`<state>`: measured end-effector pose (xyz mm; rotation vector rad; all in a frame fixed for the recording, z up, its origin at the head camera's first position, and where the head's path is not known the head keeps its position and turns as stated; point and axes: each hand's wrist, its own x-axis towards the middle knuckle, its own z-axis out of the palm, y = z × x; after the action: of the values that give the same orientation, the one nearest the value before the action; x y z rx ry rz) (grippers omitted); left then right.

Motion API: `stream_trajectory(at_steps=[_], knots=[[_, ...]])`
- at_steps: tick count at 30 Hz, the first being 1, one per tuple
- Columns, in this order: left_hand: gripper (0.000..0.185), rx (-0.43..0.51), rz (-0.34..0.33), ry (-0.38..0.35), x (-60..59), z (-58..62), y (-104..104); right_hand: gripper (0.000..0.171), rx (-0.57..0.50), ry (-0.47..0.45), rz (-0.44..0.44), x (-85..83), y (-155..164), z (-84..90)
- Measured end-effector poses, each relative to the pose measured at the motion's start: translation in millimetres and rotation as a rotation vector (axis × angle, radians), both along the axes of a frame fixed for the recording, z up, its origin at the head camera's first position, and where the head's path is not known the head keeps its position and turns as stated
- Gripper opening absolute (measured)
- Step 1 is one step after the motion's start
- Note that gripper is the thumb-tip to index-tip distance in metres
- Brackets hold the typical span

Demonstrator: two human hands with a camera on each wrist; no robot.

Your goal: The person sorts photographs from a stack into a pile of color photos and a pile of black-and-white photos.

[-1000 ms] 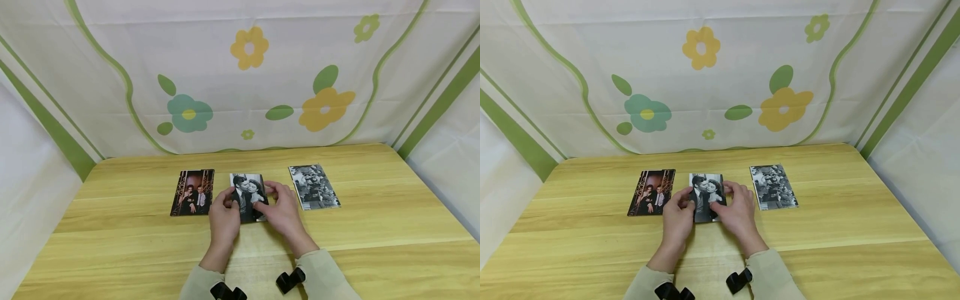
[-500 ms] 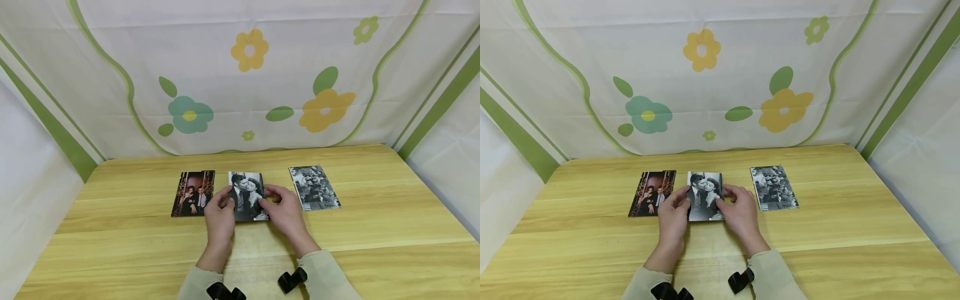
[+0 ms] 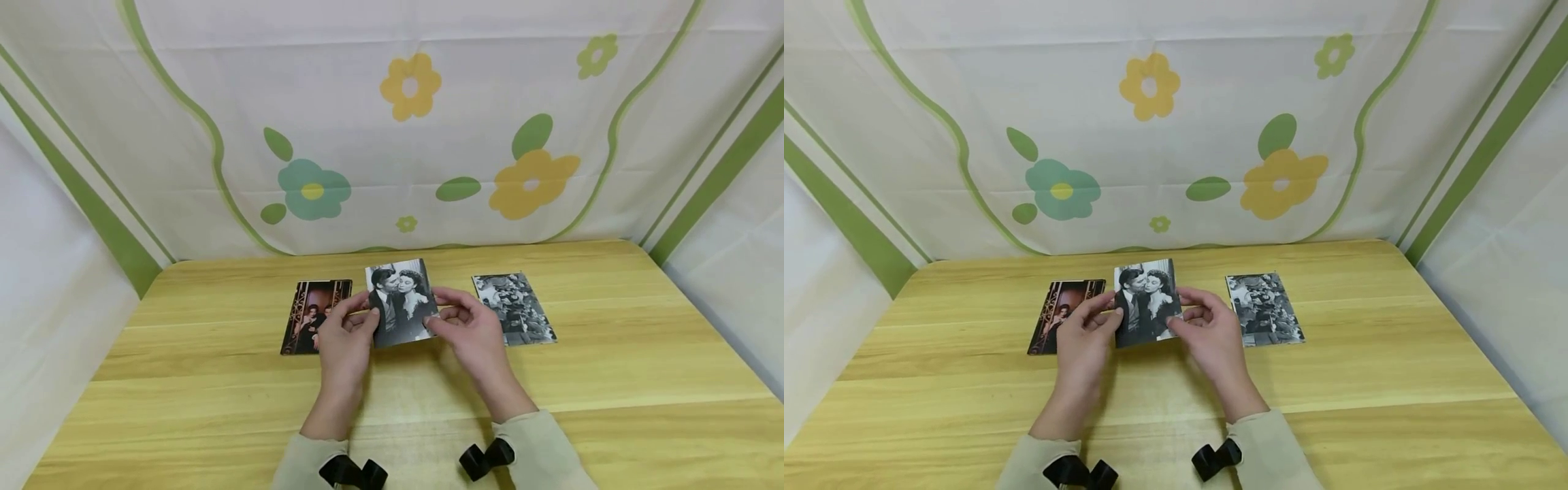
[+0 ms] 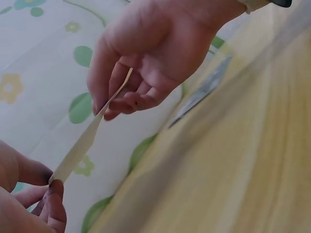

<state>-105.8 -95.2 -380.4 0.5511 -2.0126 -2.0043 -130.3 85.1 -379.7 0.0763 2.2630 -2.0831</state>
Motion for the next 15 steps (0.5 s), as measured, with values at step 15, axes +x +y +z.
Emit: stream_trajectory(at_steps=[15], knots=[[0.034,0.061,-0.028,0.002,1.9,21.8,-8,0.053,-0.055,0.041,0.01,4.9,0,16.1]])
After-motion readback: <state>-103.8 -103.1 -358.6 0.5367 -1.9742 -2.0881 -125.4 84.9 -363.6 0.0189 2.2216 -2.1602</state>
